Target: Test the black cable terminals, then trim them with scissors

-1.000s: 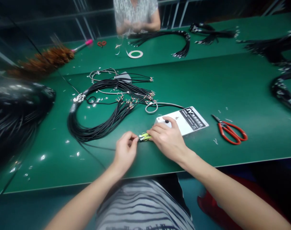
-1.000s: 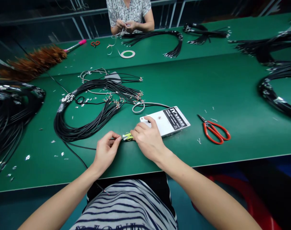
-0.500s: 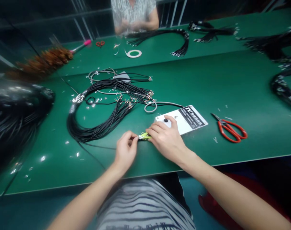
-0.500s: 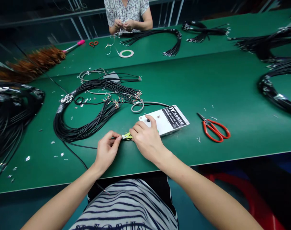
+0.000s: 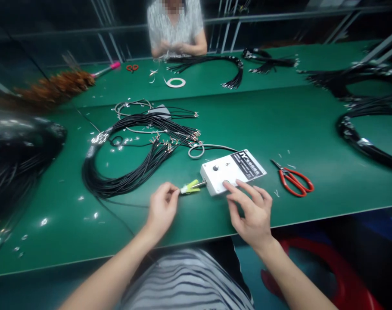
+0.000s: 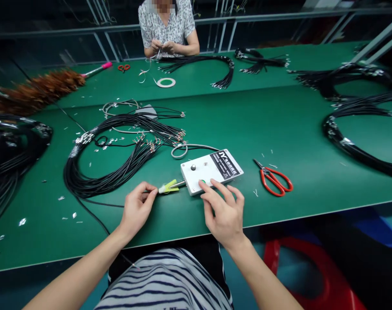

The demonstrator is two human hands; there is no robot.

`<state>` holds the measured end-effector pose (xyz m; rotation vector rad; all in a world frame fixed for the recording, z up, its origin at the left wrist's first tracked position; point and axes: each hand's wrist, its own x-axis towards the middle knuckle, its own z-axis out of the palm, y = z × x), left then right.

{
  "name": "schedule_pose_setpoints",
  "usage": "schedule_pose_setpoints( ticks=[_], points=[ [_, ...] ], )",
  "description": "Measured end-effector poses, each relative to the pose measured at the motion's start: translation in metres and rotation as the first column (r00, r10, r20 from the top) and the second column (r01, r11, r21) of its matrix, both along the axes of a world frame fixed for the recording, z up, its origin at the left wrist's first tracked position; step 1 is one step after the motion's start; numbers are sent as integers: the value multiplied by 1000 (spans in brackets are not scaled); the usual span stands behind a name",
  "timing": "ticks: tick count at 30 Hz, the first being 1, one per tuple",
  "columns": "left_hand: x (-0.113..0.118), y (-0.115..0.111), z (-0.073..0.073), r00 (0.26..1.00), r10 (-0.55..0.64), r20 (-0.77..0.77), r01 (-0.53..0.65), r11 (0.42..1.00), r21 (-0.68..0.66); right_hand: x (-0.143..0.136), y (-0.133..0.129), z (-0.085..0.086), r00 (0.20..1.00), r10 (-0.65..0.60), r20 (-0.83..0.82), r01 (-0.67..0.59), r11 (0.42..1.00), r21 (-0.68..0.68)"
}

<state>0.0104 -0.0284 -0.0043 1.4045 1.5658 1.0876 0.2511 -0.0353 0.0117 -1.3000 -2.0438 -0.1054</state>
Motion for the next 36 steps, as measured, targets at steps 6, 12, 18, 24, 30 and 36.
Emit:
schedule_pose_setpoints(
  ticks=[6,12,18,24,30,36],
  points=[
    [-12,-6,3,999,35,11,-34,999,-25,0,6,-6,999,-39,11,38,998,51],
    [-15,-17,6,995,24,93,-18,998,-64,-13,1,6,999,-5,-33,7,998,58],
    [-12,-21,11,991,4,131,6,997,-75,-54,24,14,946,198,257,-189,980,-59],
    [-15,-19,12,987,6,158,7,997,-81,-61,53,12,892,253,376,-242,967,-76],
    [-16,-7,10,983,26,180,-12,997,-75,-66,64,13,893,258,369,-242,966,-90],
    [-12,5,13,987,24,156,-16,999,-52,-71,58,23,906,295,303,-280,955,-95]
  ],
)
